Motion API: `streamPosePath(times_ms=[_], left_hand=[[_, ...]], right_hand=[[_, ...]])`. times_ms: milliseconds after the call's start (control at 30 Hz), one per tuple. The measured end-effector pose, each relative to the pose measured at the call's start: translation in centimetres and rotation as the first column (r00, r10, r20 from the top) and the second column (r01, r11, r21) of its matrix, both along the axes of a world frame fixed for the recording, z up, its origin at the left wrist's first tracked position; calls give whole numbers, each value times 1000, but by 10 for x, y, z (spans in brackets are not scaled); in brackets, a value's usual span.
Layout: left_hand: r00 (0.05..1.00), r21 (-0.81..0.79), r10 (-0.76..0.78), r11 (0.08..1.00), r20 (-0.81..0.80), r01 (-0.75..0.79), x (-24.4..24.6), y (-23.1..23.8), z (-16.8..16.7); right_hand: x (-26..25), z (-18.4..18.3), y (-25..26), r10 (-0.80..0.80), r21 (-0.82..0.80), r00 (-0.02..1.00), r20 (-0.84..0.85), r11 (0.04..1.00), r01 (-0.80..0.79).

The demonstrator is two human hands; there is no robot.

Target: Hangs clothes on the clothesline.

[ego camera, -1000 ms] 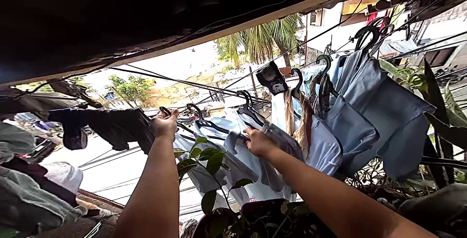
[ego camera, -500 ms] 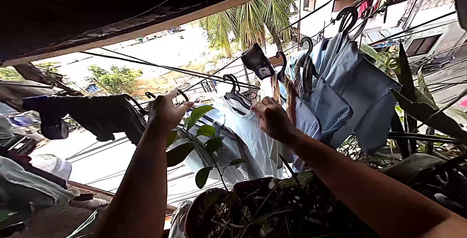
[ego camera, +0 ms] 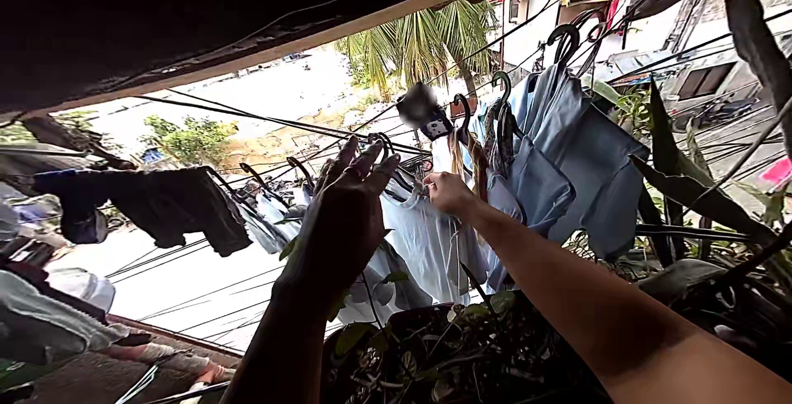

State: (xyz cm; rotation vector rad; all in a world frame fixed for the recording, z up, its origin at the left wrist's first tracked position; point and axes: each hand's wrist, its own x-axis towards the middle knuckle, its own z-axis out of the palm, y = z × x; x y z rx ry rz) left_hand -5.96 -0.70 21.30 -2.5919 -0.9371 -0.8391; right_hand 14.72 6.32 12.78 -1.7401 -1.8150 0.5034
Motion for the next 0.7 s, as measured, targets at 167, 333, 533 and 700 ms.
streamPosePath(times_ms=[167,333,533,700], left_hand=[[976,-160,-158,970,152,182,5,-55,-48],[933,-354,-47,917,358,182,6,-44,-92],[901,-552,136,824,412,128,18,-27,-94],[891,-585,97,784,444,207,22,-34,-116]], right_hand=[[-5,-4,9,71,-6,997,4,997,-71],[-4,-1,6,14,51,1000,0,999,-14],[26,0,-2,-100,184,993,61,979,87],[44,-10,-4,-105,214,991,80,973,86]])
